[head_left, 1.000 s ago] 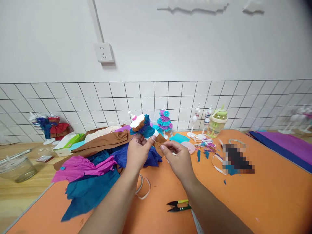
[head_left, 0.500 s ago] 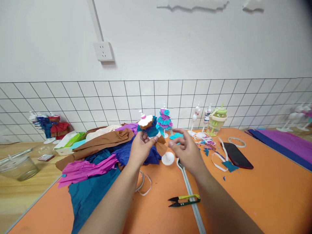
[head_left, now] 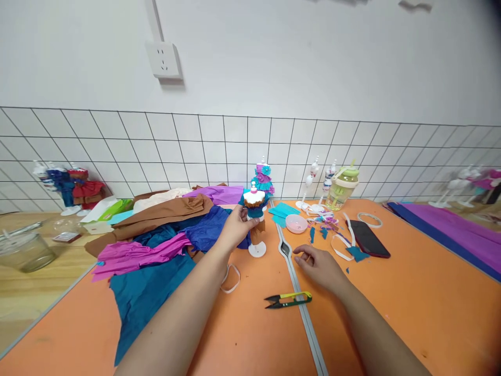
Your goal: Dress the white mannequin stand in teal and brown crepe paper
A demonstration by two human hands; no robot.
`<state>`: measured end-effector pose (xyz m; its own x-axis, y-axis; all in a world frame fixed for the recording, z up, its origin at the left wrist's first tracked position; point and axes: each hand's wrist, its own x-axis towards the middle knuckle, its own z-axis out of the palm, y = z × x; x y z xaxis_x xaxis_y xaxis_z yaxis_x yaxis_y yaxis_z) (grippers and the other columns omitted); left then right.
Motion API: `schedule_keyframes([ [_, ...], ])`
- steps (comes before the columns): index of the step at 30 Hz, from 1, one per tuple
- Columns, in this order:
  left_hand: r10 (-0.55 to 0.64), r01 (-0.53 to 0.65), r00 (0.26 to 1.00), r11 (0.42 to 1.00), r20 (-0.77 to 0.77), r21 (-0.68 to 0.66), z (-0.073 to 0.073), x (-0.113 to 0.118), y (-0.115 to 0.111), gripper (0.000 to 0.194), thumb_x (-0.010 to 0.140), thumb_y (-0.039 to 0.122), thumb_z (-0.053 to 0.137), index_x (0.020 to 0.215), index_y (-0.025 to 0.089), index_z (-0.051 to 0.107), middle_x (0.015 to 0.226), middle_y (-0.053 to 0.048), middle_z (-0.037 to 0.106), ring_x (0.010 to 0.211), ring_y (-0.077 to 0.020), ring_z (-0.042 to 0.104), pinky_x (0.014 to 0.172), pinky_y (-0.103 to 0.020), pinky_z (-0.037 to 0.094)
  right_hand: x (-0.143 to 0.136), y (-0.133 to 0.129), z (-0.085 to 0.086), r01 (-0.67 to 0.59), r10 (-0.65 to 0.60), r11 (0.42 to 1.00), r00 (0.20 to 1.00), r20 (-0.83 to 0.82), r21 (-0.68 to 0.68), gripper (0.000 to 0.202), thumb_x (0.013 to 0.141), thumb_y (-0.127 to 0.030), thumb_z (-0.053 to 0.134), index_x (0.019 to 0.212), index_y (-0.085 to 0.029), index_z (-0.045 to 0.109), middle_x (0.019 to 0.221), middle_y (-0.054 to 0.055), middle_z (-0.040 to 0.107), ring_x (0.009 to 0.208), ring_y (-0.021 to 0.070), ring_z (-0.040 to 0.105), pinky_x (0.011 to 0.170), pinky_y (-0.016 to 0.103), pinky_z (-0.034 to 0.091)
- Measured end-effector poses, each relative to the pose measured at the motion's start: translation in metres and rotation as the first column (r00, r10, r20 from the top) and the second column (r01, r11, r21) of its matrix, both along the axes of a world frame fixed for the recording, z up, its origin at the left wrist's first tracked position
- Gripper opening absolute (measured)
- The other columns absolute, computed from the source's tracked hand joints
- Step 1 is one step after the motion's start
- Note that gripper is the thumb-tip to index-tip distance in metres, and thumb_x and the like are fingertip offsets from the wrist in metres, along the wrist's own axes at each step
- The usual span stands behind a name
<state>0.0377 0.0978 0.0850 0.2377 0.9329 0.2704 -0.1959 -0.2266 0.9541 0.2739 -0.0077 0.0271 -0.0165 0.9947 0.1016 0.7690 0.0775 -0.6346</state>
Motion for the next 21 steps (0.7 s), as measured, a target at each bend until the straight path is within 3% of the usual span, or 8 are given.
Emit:
schedule_keyframes([
  [2, 0.002, -0.001, 0.999, 1.0, -0.037, 0.019, -0.002, -0.001, 0.001, 0.051, 0.059, 0.027, 0.081, 0.102, 0.017, 0.055, 0.108, -0.01, 0.069, 0.102, -0.0249, 0.065, 0.087, -0.036, 0.049, -0.002, -0.003, 0.001, -0.121, 0.12, 0.99, 0.993, -0.01, -0.079, 0.026, 0.084, -0.04, 0.054, 0.1, -0.024, 0.067, 0.074, 0.0, 0.064, 0.061, 0.0157, 0.054, 0.058, 0.027, 0.037],
  [5, 0.037, -0.032, 0.987, 0.999, -0.154, 0.038, -0.005, -0.003, 0.0, 0.042, 0.062, 0.031, 0.08, 0.094, 0.016, 0.057, 0.101, -0.008, 0.069, 0.096, -0.0234, 0.065, 0.082, -0.034, 0.05, -0.007, -0.008, 0.001, -0.333, 0.333, 0.928, 0.942, -0.024, -0.17, 0.027, 0.074, -0.039, 0.068, 0.097, -0.025, 0.069, 0.089, 0.002, 0.065, 0.076, 0.0176, 0.058, 0.068, 0.028, 0.042],
  [8, 0.01, -0.004, 0.986, 0.999, -0.169, 0.032, -0.007, -0.003, -0.001, 0.04, 0.063, 0.033, 0.08, 0.092, 0.016, 0.058, 0.096, -0.006, 0.068, 0.089, -0.0202, 0.065, 0.08, -0.033, 0.051, -0.014, -0.012, -0.005, -0.436, 0.454, 0.867, 0.891, 0.022, -0.243, 0.038, 0.06, -0.032, 0.08, 0.096, -0.024, 0.069, 0.099, 0.004, 0.062, 0.091, 0.0213, 0.057, 0.075, 0.029, 0.043],
  [12, -0.087, 0.091, 0.984, 0.996, -0.158, 0.018, -0.011, 0.003, -0.002, 0.046, 0.061, 0.034, 0.082, 0.098, 0.017, 0.06, 0.095, -0.005, 0.068, 0.086, -0.0189, 0.066, 0.083, -0.034, 0.051, -0.019, -0.013, -0.013, -0.408, 0.44, 0.871, 0.896, 0.066, -0.273, 0.029, 0.062, -0.022, 0.078, 0.088, -0.023, 0.067, 0.09, 0.002, 0.061, 0.082, 0.019, 0.056, 0.066, 0.026, 0.04],
  [17, -0.021, 0.044, 0.968, 0.995, -0.248, 0.087, -0.013, 0.005, -0.004, 0.04, 0.065, 0.04, 0.078, 0.093, 0.017, 0.06, 0.087, -0.003, 0.067, 0.081, -0.0177, 0.064, 0.078, -0.03, 0.049, -0.018, -0.011, -0.012, -0.38, 0.39, 0.904, 0.921, 0.015, -0.195, 0.032, 0.063, -0.03, 0.08, 0.092, -0.023, 0.069, 0.093, 0.003, 0.062, 0.084, 0.0192, 0.056, 0.07, 0.028, 0.041],
  [19, 0.058, -0.009, 0.943, 0.989, -0.327, 0.15, -0.012, 0.005, -0.005, 0.034, 0.068, 0.04, 0.075, 0.087, 0.017, 0.062, 0.077, 0.0, 0.062, 0.071, -0.0149, 0.059, 0.068, -0.026, 0.046, -0.023, -0.01, -0.007, -0.291, 0.284, 0.954, 0.954, -0.094, -0.078, 0.027, 0.069, -0.035, 0.076, 0.092, -0.021, 0.07, 0.089, 0.003, 0.061, 0.081, 0.0175, 0.056, 0.072, 0.029, 0.043],
  [21, 0.155, -0.078, 0.911, 0.975, -0.381, 0.209, -0.01, 0.007, -0.009, 0.031, 0.069, 0.041, 0.074, 0.085, 0.017, 0.063, 0.07, 0.002, 0.059, 0.063, -0.0131, 0.053, 0.061, -0.024, 0.041, -0.035, -0.009, -0.002, -0.15, 0.129, 0.988, 0.917, -0.376, -0.027, 0.026, 0.074, -0.038, 0.071, 0.093, -0.02, 0.07, 0.078, 0.0, 0.058, 0.07, 0.0137, 0.053, 0.063, 0.026, 0.044],
])
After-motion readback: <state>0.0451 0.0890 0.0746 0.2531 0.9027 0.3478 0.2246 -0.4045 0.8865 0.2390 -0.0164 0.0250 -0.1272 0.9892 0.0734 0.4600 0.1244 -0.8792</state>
